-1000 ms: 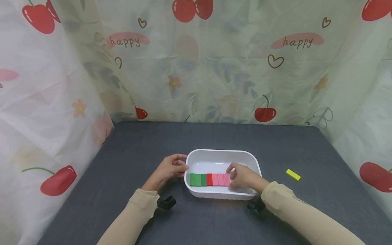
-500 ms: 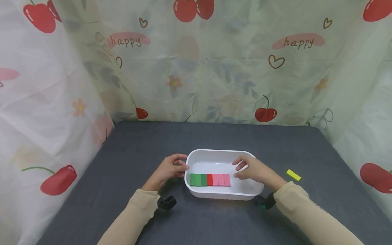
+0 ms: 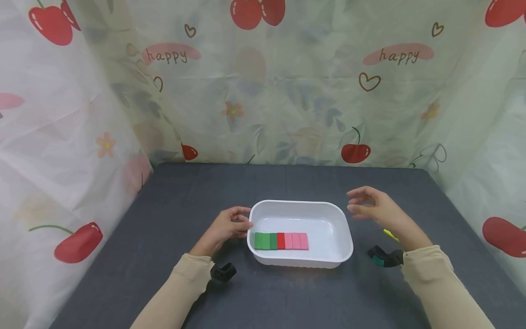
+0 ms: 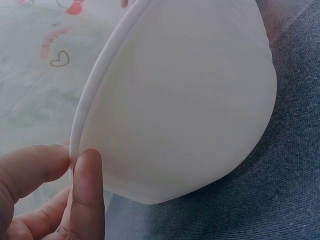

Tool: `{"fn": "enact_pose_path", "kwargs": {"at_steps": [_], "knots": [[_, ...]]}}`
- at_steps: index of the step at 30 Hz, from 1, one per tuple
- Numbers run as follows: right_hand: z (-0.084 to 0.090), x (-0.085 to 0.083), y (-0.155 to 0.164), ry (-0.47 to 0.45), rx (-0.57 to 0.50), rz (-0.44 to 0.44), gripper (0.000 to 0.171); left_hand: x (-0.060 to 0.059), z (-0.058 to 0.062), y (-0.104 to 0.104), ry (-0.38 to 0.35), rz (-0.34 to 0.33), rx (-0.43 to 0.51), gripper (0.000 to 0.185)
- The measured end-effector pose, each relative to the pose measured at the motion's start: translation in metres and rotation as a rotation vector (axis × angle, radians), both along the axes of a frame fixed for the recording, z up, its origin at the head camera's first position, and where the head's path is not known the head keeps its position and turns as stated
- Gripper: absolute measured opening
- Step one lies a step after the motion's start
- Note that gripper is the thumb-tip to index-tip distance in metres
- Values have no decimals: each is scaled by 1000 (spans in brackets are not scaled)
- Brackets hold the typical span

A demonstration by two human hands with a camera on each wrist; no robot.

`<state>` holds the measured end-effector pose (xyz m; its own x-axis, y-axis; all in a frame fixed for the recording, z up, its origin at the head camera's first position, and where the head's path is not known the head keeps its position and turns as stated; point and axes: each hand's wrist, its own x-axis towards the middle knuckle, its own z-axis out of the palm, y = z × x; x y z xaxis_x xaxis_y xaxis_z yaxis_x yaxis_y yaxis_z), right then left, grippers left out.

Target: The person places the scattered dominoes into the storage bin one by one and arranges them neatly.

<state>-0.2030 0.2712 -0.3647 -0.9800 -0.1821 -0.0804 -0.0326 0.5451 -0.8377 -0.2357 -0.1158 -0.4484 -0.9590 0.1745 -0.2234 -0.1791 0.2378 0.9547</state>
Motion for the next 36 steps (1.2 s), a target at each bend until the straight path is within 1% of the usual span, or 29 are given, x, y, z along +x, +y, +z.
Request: {"fn": "enact_pose_path", "kwargs": {"at_steps": [4,8,12,15,18,22,26,30,36], "knots": [[-4,1,19,72,1,-11,54,0,0,0,-3,0,-1,48],[-12,2,38,132,-18,-30,53,0,1,0,-4,-2,4,47],[-23,2,56,180,-25,-68,51,0,1,0,-2,-3,7,48],[-31,2,67,195,-10,-96,51,0,1,0,-1,-1,1,48],[-39,3,78,179,40,-117,55,0,1,0,-3,3,-4,48],[-49,4,89,116,130,-146,65,0,1,0,-3,8,-3,48],[-59,5,98,61,157,-151,71,1,0,0,3,6,-2,49],[-68,6,108,36,167,-133,68,1,0,0,8,3,-3,49],[-78,9,117,17,223,-121,66,1,0,0,12,1,-5,49]]}}
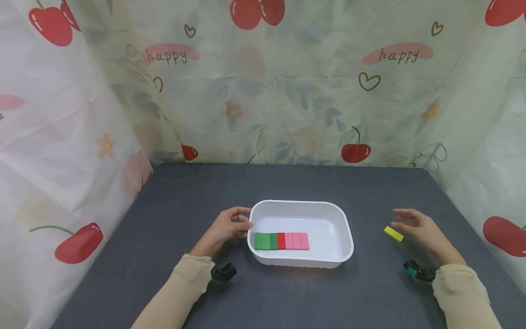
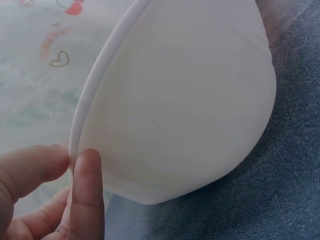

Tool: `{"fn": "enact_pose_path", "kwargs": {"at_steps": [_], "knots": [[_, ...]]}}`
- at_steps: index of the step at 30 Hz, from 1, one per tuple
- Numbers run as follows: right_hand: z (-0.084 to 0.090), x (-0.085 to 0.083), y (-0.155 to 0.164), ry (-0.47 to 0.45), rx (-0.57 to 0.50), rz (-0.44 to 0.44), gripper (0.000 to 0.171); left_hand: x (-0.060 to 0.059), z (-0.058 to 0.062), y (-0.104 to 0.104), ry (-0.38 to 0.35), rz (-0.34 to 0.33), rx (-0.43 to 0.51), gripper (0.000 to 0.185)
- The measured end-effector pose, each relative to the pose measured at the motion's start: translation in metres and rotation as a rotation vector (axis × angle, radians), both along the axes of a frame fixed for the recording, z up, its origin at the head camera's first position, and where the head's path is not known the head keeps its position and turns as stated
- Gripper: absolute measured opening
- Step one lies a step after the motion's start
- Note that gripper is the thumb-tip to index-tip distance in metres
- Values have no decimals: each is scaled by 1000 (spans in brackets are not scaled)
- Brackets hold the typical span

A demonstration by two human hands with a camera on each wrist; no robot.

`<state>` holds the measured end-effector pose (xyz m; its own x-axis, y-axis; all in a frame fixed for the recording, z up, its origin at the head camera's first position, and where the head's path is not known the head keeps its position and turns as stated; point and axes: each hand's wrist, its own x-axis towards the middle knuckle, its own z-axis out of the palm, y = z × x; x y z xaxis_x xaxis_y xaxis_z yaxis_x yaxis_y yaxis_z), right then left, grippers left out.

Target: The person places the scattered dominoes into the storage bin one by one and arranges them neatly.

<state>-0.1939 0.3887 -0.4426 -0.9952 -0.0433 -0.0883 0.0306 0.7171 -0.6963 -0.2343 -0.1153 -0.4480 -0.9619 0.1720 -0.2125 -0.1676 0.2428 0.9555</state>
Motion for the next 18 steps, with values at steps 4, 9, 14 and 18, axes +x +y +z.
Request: {"fn": "enact_pose_path", "kwargs": {"at_steps": [4,9,14,18], "knots": [[-4,2,3,-35,22,6,67,-1,0,0,2,0,-2,49],[-6,2,6,-69,19,25,67,-1,-1,0,1,2,-8,48],[-10,0,9,-83,34,38,70,-1,-1,0,-4,5,-12,49],[-13,-3,12,-89,54,62,70,-2,-2,0,-9,6,-9,48]]}}
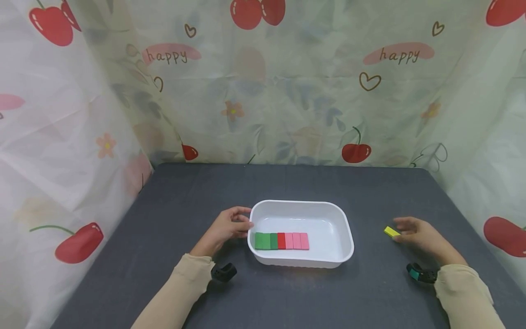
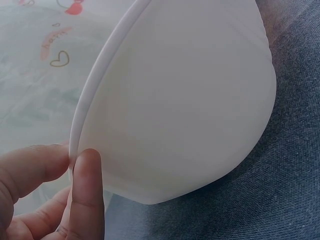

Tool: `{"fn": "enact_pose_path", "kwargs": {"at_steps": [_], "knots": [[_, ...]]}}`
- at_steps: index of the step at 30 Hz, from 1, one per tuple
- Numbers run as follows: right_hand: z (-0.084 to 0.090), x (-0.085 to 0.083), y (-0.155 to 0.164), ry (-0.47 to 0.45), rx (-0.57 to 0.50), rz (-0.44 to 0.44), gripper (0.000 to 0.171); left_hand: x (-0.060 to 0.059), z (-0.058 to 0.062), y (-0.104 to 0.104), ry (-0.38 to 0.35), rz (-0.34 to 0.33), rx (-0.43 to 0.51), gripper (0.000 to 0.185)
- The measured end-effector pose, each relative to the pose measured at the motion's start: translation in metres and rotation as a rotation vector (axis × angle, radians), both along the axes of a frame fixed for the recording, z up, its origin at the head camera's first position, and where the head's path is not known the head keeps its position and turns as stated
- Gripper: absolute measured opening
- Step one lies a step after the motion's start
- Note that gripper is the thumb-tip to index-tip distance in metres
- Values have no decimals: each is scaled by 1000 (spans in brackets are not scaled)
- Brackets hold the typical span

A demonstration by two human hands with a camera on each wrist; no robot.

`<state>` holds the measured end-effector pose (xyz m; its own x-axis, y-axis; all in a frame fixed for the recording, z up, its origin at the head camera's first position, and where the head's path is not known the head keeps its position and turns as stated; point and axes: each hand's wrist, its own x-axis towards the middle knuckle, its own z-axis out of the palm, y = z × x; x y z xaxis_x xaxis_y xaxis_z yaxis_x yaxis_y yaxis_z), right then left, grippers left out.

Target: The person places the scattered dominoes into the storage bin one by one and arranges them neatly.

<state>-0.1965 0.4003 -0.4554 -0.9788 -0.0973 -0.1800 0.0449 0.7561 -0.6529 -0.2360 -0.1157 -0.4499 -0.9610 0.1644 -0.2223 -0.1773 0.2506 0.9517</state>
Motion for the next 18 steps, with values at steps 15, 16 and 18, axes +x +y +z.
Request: {"fn": "enact_pose_path", "kwargs": {"at_steps": [15,16,18], "knots": [[3,-5,-5,-68,62,-11,66,-1,1,0,-20,-4,9,48],[4,-5,-6,-73,64,-7,67,0,1,0,-20,-4,9,48],[5,-6,-6,-82,63,-3,67,0,1,0,-18,-4,7,48]]}}
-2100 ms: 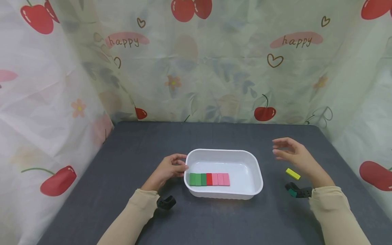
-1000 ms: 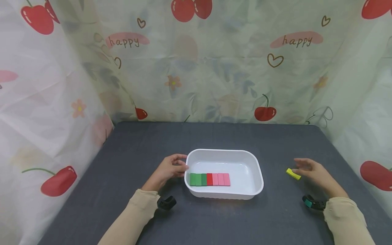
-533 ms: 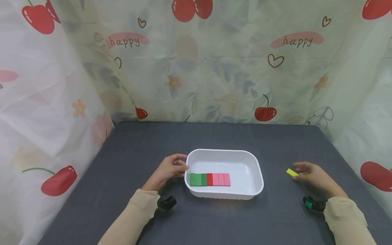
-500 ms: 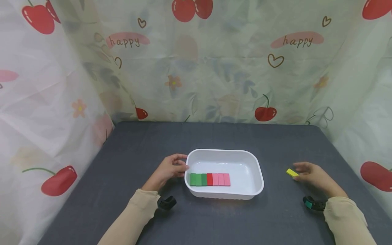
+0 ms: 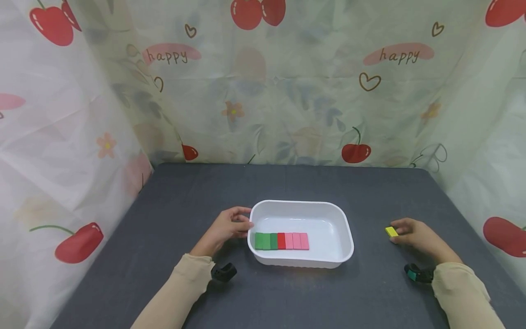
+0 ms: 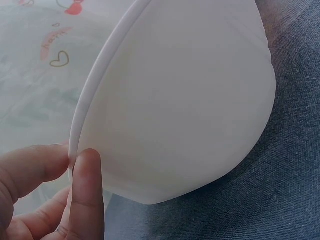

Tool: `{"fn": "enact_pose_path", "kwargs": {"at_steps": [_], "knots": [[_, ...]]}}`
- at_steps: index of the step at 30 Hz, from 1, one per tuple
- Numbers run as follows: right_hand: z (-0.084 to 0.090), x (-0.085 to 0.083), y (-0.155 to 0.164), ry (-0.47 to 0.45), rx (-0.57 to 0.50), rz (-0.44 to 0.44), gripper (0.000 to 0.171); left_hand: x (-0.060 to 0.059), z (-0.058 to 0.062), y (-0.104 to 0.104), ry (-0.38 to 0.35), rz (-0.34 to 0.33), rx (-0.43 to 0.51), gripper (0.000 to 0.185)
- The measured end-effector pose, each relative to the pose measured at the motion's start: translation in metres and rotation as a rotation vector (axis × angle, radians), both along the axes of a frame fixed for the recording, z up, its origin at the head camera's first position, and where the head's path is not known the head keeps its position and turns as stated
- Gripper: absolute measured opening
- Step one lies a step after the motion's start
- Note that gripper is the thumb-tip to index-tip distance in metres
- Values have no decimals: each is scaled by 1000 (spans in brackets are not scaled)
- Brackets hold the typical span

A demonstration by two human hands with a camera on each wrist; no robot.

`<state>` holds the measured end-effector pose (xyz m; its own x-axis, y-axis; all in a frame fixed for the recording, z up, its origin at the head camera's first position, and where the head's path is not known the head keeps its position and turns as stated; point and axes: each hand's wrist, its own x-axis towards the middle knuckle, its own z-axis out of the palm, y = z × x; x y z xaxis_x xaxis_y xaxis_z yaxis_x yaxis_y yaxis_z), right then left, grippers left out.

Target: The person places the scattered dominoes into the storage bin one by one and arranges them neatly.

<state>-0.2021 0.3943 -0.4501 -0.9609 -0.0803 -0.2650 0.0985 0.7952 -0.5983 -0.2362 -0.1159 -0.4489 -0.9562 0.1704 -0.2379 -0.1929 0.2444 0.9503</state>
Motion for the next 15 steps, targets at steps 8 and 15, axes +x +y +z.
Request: {"fn": "enact_pose_path", "kwargs": {"at_steps": [8,15], "knots": [[1,1,4,-31,-29,37,76,1,0,0,7,-4,11,47],[6,5,4,-57,-79,76,74,1,0,0,7,0,10,47]]}}
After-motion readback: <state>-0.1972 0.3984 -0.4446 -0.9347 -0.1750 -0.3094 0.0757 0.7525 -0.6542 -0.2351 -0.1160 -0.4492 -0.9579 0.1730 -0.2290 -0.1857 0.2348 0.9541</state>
